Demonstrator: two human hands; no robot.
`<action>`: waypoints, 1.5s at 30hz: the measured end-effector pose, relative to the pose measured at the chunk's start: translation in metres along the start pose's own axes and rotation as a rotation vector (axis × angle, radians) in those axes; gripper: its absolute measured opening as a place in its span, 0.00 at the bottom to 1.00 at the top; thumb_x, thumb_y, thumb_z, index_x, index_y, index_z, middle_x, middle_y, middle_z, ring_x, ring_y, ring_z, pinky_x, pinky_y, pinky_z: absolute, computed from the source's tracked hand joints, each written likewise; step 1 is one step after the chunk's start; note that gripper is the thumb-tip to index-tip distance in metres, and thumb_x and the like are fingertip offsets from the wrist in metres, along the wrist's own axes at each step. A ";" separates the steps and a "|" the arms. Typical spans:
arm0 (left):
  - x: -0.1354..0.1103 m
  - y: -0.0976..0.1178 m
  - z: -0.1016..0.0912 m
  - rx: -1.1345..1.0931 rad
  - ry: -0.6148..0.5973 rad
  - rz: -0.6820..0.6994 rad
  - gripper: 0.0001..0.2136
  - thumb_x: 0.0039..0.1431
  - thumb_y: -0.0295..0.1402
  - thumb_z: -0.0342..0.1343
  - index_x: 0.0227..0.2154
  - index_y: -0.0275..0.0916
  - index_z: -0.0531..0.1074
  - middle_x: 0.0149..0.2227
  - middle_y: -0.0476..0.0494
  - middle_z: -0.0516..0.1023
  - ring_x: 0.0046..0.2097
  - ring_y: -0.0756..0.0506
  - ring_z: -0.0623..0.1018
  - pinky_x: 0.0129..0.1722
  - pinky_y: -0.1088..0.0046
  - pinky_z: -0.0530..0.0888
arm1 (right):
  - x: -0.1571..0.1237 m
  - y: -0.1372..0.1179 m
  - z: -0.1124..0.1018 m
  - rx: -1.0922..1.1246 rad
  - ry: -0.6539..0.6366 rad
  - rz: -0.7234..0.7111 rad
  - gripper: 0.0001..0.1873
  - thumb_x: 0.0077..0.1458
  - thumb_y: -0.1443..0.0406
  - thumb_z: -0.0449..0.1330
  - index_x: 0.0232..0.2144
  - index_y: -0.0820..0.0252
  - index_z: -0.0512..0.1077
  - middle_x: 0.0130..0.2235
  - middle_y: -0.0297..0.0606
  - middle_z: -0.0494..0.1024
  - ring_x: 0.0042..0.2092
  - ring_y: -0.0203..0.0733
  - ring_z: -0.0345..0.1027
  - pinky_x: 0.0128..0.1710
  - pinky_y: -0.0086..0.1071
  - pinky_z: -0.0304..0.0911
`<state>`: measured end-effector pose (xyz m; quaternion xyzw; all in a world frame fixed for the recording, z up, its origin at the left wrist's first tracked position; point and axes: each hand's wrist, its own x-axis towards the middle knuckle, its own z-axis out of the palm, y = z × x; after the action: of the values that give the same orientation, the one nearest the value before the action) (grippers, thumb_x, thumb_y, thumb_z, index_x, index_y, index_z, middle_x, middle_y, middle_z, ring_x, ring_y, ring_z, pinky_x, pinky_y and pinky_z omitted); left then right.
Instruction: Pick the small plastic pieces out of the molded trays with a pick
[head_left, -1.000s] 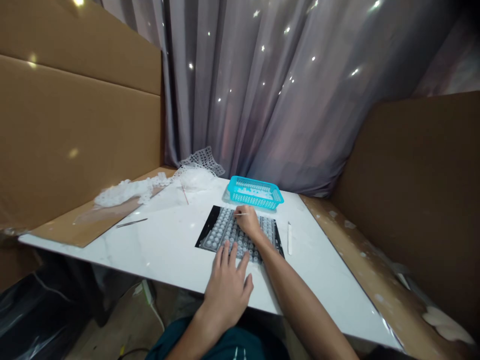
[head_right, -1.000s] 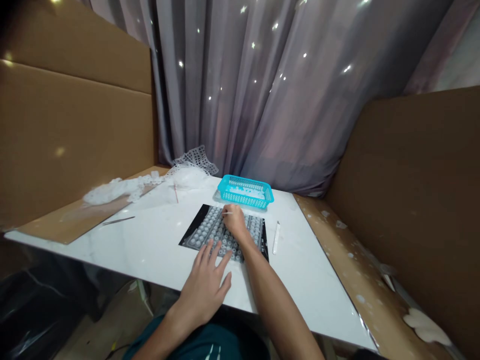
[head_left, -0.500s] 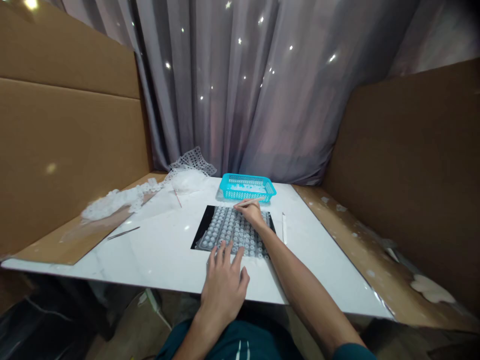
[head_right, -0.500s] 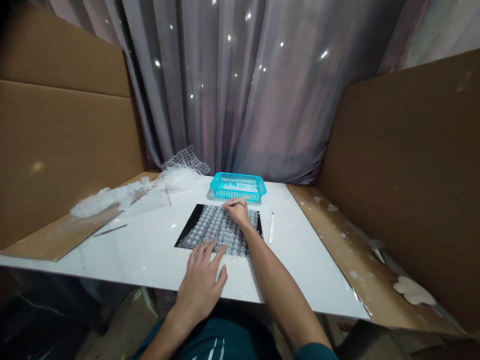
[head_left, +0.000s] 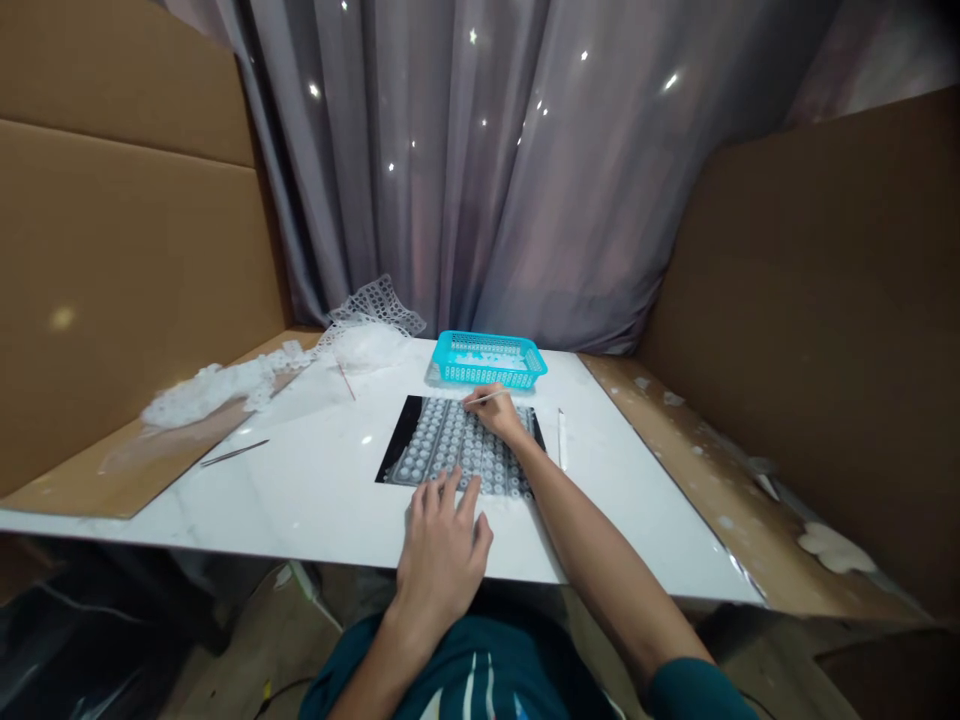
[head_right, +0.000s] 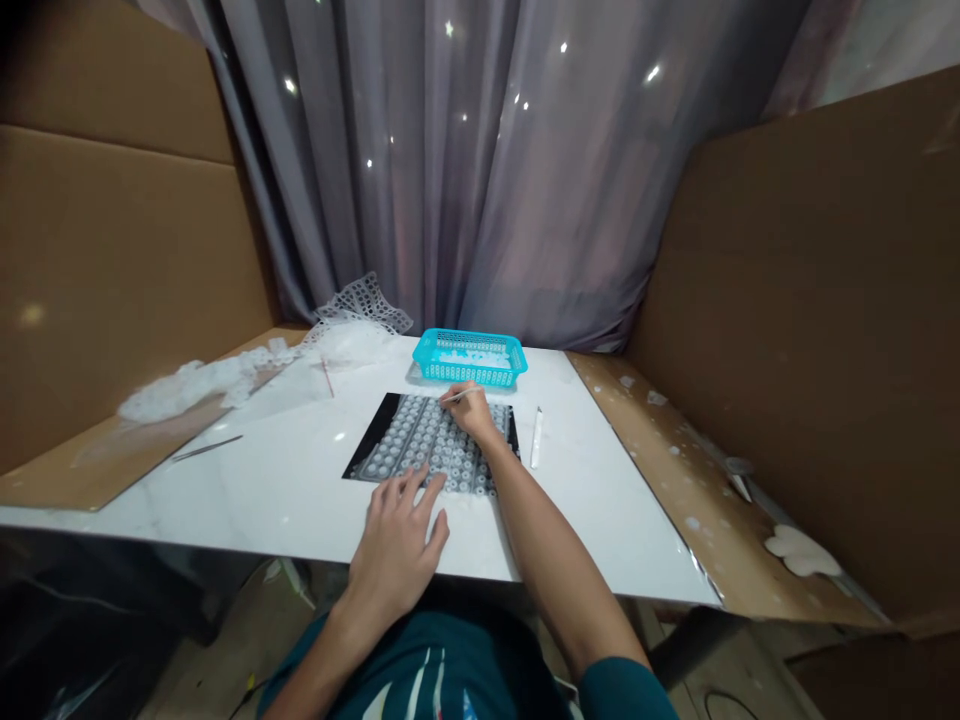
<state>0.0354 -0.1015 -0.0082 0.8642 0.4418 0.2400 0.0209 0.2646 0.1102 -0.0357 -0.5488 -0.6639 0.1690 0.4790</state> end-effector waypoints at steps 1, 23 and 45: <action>0.000 0.000 0.000 0.000 0.000 -0.003 0.24 0.72 0.34 0.49 0.68 0.45 0.68 0.69 0.38 0.69 0.68 0.31 0.67 0.68 0.43 0.63 | 0.000 -0.001 0.000 -0.031 0.000 -0.011 0.04 0.51 0.68 0.67 0.26 0.58 0.83 0.31 0.41 0.86 0.34 0.48 0.80 0.36 0.34 0.70; 0.000 0.005 -0.005 0.040 0.018 -0.030 0.21 0.73 0.35 0.51 0.66 0.46 0.70 0.67 0.38 0.71 0.65 0.32 0.69 0.66 0.45 0.67 | 0.016 -0.002 0.005 -0.089 0.076 0.146 0.03 0.48 0.65 0.71 0.27 0.57 0.82 0.33 0.39 0.86 0.37 0.46 0.82 0.37 0.32 0.74; 0.000 -0.001 0.000 0.031 0.031 0.032 0.26 0.73 0.38 0.52 0.71 0.44 0.65 0.72 0.37 0.66 0.73 0.33 0.63 0.72 0.46 0.61 | 0.011 -0.005 -0.009 -0.084 -0.055 -0.001 0.01 0.49 0.68 0.68 0.26 0.60 0.81 0.28 0.36 0.83 0.33 0.42 0.76 0.32 0.28 0.64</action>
<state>0.0344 -0.1005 -0.0080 0.8675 0.4320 0.2466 -0.0033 0.2701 0.1160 -0.0227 -0.5633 -0.6835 0.1561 0.4372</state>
